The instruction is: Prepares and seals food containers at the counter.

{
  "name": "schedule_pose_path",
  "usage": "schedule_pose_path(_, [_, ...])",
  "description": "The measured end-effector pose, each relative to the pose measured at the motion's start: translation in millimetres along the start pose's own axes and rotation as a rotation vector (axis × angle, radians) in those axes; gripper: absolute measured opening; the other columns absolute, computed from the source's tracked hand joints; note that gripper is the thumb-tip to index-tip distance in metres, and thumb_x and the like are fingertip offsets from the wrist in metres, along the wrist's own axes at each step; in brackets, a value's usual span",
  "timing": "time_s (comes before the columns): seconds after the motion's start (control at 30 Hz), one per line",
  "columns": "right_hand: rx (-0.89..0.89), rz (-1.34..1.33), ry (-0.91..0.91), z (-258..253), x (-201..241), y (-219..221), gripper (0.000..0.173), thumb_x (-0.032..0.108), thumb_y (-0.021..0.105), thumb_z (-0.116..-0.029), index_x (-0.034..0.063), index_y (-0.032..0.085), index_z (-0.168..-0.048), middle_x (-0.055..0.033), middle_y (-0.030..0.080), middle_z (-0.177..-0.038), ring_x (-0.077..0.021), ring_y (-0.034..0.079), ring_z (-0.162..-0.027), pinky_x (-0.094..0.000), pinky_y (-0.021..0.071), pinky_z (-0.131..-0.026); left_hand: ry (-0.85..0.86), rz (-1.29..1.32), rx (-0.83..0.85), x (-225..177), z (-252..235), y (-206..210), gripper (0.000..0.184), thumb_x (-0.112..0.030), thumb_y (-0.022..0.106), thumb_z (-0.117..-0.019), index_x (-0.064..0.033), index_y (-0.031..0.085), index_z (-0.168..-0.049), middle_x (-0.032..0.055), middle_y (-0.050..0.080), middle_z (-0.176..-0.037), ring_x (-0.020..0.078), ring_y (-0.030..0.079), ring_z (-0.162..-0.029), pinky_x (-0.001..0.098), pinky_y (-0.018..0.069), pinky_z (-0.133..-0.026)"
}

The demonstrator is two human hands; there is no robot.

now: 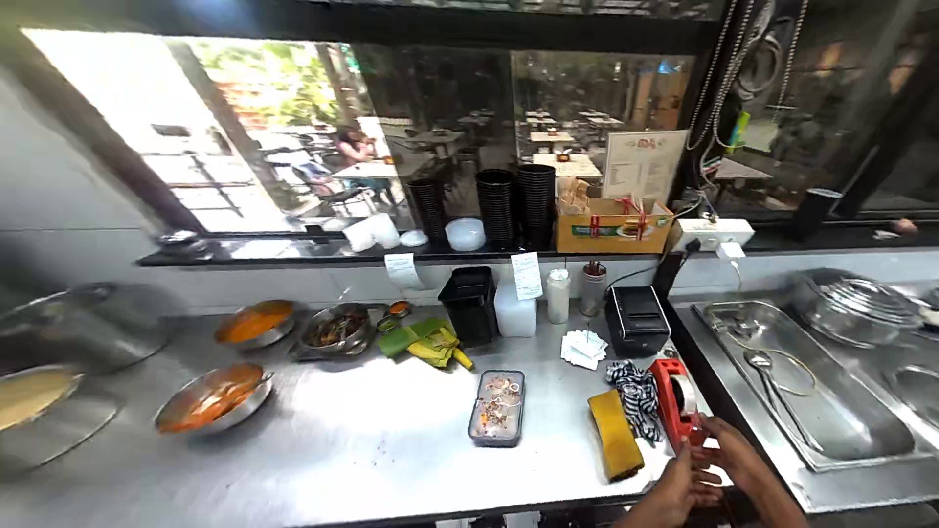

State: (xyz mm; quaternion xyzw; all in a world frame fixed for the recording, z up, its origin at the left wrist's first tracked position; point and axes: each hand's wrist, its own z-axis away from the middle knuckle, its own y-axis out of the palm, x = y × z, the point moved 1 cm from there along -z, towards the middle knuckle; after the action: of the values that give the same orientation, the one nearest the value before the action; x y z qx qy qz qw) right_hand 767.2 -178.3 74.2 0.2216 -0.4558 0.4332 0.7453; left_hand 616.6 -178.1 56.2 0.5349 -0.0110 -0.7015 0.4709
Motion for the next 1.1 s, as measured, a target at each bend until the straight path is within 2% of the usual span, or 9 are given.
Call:
schedule_pose_path(0.07, [-0.017,0.044,0.048,-5,6,3,0.034,0.031,0.058,-0.1031,0.0034,0.064,-0.121,-0.0160,0.067,-0.104,-0.0271,0.067,-0.085,-0.0468,0.0568,-0.070,-0.060,0.114,-0.113,-6,-27,13,0.086,-0.067,0.011,-0.1044,-0.0007,0.058,-0.132,0.0153,0.069,-0.111,0.0240,0.066,-0.093,0.0432,0.0541,-0.086])
schedule_pose_path(0.17, [-0.029,0.047,0.060,-14,15,7,0.025,0.024,0.061,-0.1015,0.0005,0.067,-0.107,-0.0127,0.067,-0.087,-0.0219,0.064,-0.071,-0.0414,0.0544,-0.063,-0.137,0.202,-0.212,-26,-45,19,0.093,-0.076,0.010,-0.0996,-0.0016,0.061,-0.124,0.0133,0.069,-0.099,0.0222,0.065,-0.085,0.0402,0.0539,-0.081])
schedule_pose_path(0.33, [-0.016,-0.121,0.085,1,31,12,0.016,0.015,0.064,-0.0981,0.0000,0.064,-0.104,-0.0089,0.061,-0.078,-0.0160,0.055,-0.060,-0.0339,0.0488,-0.054,-0.117,0.330,-0.334,-45,-44,23,0.083,-0.074,0.017,-0.1006,-0.0041,0.061,-0.106,0.0087,0.063,-0.079,0.0183,0.060,-0.066,0.0340,0.0523,-0.061])
schedule_pose_path(0.43, [-0.039,-0.187,0.082,15,31,1,0.022,0.019,0.068,-0.0951,0.0010,0.065,-0.107,-0.0115,0.064,-0.087,-0.0202,0.060,-0.070,-0.0394,0.0526,-0.062,-0.120,0.347,-0.321,-38,-51,13,0.094,-0.083,0.015,-0.0941,-0.0034,0.060,-0.117,0.0110,0.067,-0.091,0.0193,0.063,-0.074,0.0354,0.0536,-0.068])
schedule_pose_path(0.57, [0.008,-0.165,0.075,48,15,-19,0.027,0.025,0.065,-0.1013,0.0001,0.066,-0.112,-0.0152,0.068,-0.105,-0.0250,0.066,-0.092,-0.0443,0.0557,-0.079,-0.116,0.298,-0.308,-31,-56,3,0.105,-0.087,0.008,-0.0900,-0.0023,0.057,-0.129,0.0129,0.068,-0.109,0.0204,0.065,-0.090,0.0385,0.0540,-0.080])
schedule_pose_path(0.67, [-0.003,-0.188,0.106,72,-6,-25,0.023,0.020,0.067,-0.0997,-0.0010,0.069,-0.110,-0.0162,0.069,-0.111,-0.0269,0.067,-0.099,-0.0436,0.0570,-0.080,-0.109,0.268,-0.252,-29,-55,4,0.109,-0.087,0.006,-0.0901,-0.0003,0.057,-0.133,0.0158,0.067,-0.120,0.0240,0.066,-0.103,0.0434,0.0531,-0.091])
schedule_pose_path(0.77, [-0.001,-0.210,0.089,93,-17,-29,0.020,0.014,0.069,-0.0980,-0.0029,0.069,-0.108,-0.0159,0.069,-0.109,-0.0254,0.067,-0.097,-0.0425,0.0580,-0.080,-0.106,0.265,-0.229,-30,-56,4,0.110,-0.085,0.003,-0.0906,0.0016,0.056,-0.133,0.0175,0.067,-0.123,0.0254,0.066,-0.108,0.0431,0.0522,-0.094])
schedule_pose_path(0.97, [0.020,-0.252,0.093,144,-27,-44,0.020,0.014,0.069,-0.0978,-0.0031,0.069,-0.108,-0.0156,0.070,-0.115,-0.0256,0.069,-0.104,-0.0439,0.0591,-0.084,-0.123,0.342,-0.231,-32,-54,2,0.107,-0.086,0.012,-0.0916,0.0022,0.055,-0.135,0.0202,0.068,-0.123,0.0276,0.068,-0.107,0.0419,0.0543,-0.093])
schedule_pose_path(1.1, [0.020,-0.282,0.102,186,-42,-53,0.017,0.012,0.068,-0.0974,-0.0023,0.070,-0.107,-0.0150,0.067,-0.130,-0.0279,0.068,-0.111,-0.0458,0.0596,-0.087,-0.138,0.353,-0.236,-32,-53,4,0.106,-0.085,0.014,-0.0919,0.0021,0.057,-0.133,0.0206,0.069,-0.121,0.0277,0.069,-0.106,0.0407,0.0549,-0.093])
